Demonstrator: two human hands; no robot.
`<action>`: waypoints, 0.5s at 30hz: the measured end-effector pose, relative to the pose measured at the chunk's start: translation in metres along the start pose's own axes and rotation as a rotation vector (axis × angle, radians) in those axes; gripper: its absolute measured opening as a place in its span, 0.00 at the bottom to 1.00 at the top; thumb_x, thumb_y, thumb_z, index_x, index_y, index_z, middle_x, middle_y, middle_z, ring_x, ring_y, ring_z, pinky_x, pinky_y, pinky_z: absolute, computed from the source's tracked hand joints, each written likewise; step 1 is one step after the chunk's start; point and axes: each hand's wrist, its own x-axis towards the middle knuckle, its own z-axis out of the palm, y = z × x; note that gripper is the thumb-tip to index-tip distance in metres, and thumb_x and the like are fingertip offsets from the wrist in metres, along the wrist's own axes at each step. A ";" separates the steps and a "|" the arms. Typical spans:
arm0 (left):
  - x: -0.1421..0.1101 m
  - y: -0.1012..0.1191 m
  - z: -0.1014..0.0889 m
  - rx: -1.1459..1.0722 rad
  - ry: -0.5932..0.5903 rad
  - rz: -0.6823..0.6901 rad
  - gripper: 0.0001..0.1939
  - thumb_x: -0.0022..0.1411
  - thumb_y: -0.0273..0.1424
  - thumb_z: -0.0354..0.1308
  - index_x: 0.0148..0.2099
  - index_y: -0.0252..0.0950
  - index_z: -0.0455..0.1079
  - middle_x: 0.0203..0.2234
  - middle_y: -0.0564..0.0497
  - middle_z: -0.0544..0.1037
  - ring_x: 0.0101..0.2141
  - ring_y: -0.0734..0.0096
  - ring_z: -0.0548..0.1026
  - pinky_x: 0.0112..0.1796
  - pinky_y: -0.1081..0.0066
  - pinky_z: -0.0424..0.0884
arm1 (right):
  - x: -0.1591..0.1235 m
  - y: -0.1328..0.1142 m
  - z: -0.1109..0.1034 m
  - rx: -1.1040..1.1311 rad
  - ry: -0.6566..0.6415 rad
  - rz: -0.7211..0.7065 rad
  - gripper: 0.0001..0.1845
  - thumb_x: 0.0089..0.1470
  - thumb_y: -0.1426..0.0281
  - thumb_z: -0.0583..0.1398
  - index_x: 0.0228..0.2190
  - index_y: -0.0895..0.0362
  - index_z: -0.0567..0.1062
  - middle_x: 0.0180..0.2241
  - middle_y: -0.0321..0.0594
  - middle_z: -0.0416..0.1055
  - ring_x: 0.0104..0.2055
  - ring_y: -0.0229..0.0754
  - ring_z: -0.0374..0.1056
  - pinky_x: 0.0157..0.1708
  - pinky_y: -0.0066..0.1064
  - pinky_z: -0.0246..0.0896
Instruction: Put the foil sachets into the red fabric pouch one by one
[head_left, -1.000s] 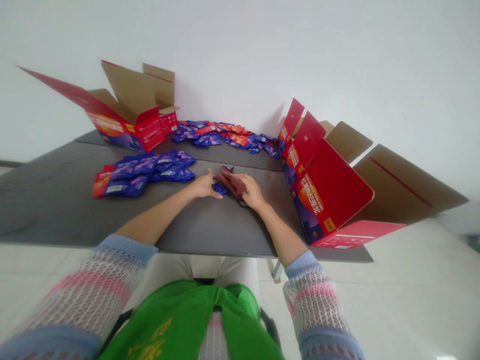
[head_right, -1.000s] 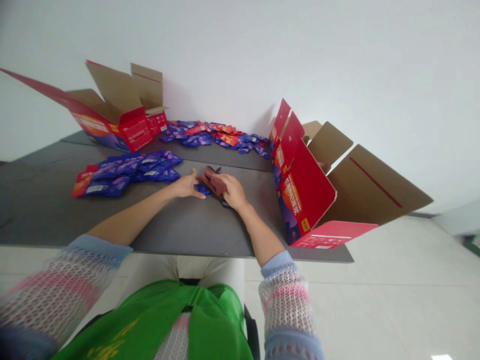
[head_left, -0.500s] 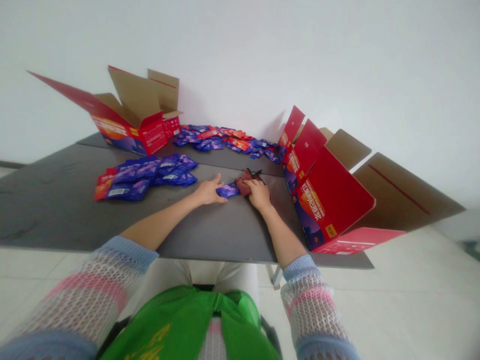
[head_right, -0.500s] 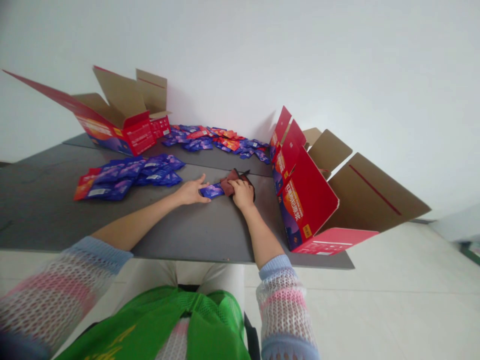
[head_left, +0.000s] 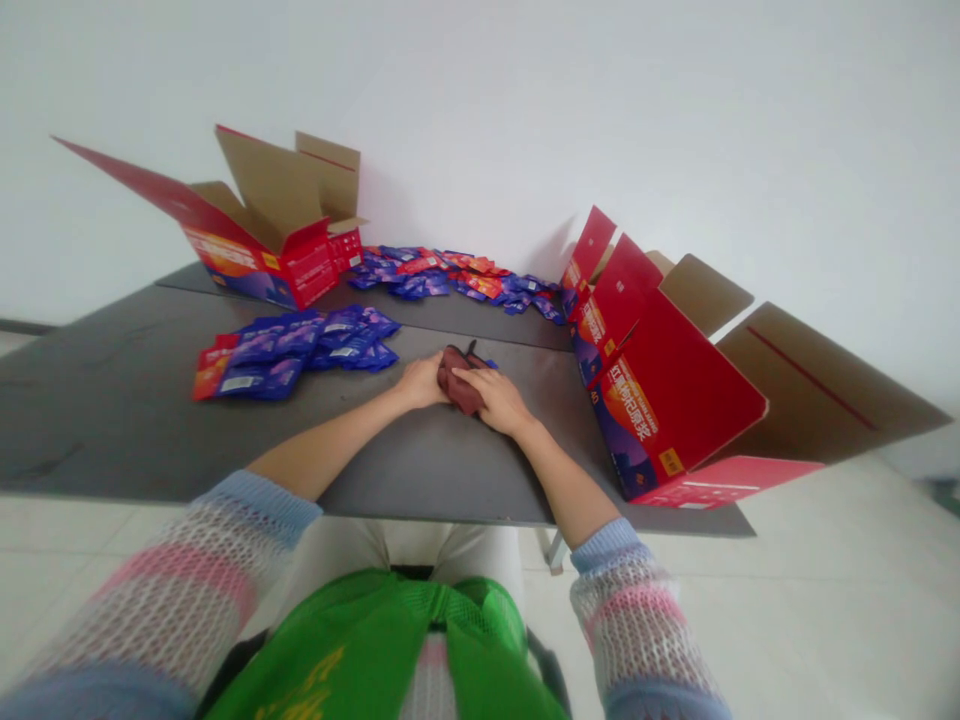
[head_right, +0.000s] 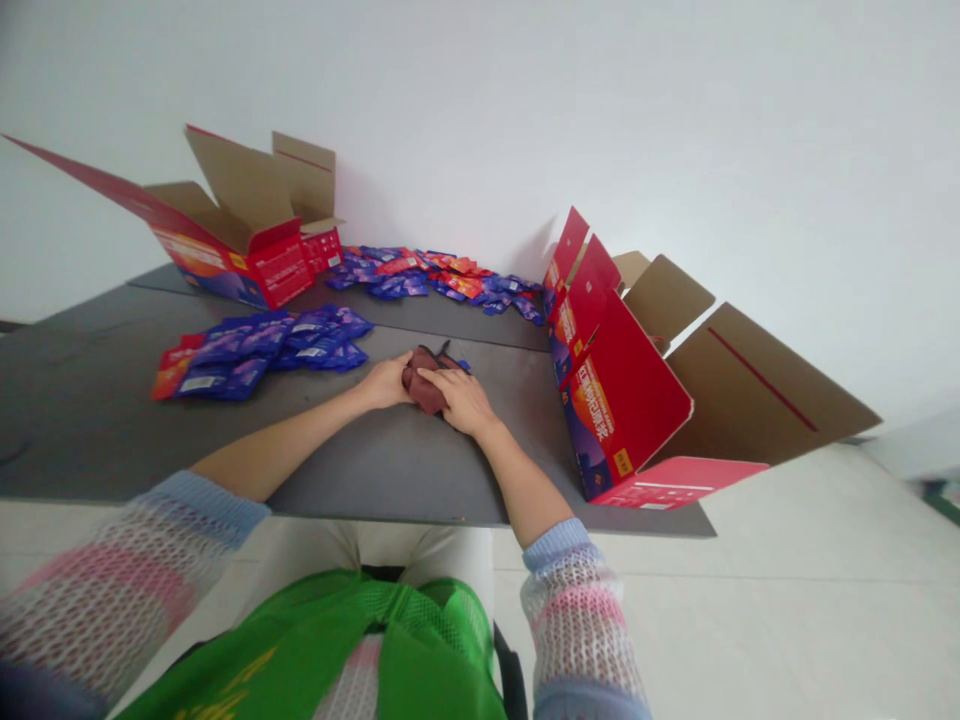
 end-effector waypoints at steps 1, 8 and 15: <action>0.000 0.002 0.000 0.026 -0.003 -0.010 0.54 0.43 0.46 0.73 0.67 0.25 0.61 0.58 0.29 0.74 0.57 0.39 0.73 0.55 0.56 0.69 | 0.001 0.001 0.000 -0.019 0.001 0.033 0.36 0.52 0.76 0.57 0.63 0.54 0.66 0.62 0.43 0.68 0.64 0.51 0.60 0.58 0.45 0.60; 0.001 0.007 -0.002 0.156 -0.083 0.009 0.47 0.52 0.49 0.68 0.66 0.25 0.64 0.66 0.29 0.62 0.64 0.43 0.65 0.62 0.59 0.60 | 0.002 0.028 -0.007 -0.101 0.089 0.325 0.35 0.52 0.77 0.57 0.62 0.53 0.67 0.60 0.45 0.70 0.61 0.55 0.63 0.57 0.50 0.62; 0.000 0.007 -0.001 0.147 -0.062 0.027 0.49 0.51 0.47 0.69 0.67 0.25 0.62 0.63 0.31 0.68 0.63 0.43 0.66 0.61 0.57 0.61 | -0.014 0.046 -0.012 0.227 0.457 0.151 0.30 0.61 0.62 0.53 0.63 0.57 0.63 0.63 0.49 0.66 0.64 0.51 0.63 0.62 0.44 0.59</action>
